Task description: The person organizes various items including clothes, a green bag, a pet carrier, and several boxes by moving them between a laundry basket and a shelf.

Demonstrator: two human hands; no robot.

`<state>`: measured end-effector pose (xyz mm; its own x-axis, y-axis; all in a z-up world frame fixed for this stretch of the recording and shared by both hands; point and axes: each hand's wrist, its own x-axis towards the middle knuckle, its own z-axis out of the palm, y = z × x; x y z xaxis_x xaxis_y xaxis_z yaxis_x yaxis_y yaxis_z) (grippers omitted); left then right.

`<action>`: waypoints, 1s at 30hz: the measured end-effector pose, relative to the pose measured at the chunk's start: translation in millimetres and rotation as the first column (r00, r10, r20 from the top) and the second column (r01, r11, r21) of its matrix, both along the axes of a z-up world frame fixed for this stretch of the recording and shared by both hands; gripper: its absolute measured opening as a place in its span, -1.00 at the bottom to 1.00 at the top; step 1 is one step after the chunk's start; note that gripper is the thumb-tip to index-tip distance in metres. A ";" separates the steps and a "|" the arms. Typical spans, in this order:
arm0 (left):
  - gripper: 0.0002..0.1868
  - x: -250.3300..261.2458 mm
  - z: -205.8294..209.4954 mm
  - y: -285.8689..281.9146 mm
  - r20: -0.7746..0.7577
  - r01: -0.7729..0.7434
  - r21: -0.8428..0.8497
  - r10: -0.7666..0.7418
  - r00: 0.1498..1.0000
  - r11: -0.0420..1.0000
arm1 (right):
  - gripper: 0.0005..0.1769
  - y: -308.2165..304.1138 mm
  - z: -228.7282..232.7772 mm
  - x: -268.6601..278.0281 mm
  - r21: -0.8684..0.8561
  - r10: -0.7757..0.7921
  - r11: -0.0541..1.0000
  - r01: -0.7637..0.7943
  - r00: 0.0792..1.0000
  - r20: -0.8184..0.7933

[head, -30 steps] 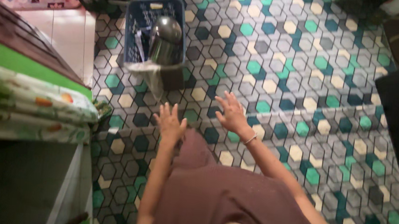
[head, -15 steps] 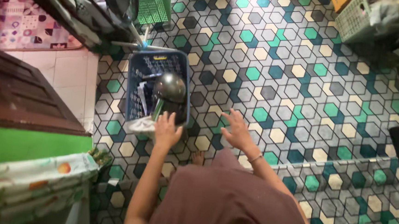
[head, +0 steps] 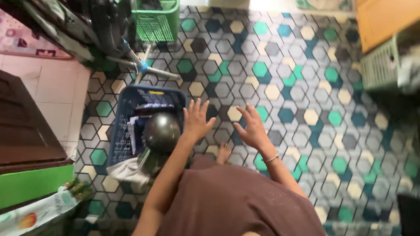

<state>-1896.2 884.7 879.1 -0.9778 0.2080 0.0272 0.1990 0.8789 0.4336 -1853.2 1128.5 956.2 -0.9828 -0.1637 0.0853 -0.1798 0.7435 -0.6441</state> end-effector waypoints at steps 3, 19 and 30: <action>-0.16 -61.3 -4.3 14.1 0.008 -0.062 0.041 0.062 0.998 0.997 | -0.32 13.7 12.9 -81.5 0.041 0.098 0.994 -0.097 0.995 -0.024; -0.13 -439.8 -24.1 -24.9 0.171 -0.354 -0.013 0.350 0.921 0.935 | -0.30 -2.6 -10.0 -525.3 0.024 0.342 0.940 -0.341 0.938 -0.049; -0.12 -663.0 -27.5 -21.6 0.136 -0.374 -0.021 0.374 0.918 0.927 | -0.33 -22.5 -24.7 -764.0 -0.062 0.381 0.924 -0.377 0.922 0.071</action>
<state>-2559.2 863.1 851.6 -0.9787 -0.1734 -0.1103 -0.2044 0.8756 0.4376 -2617.2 1106.0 931.5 -0.8520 -0.5229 0.0252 -0.3884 0.5992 -0.7001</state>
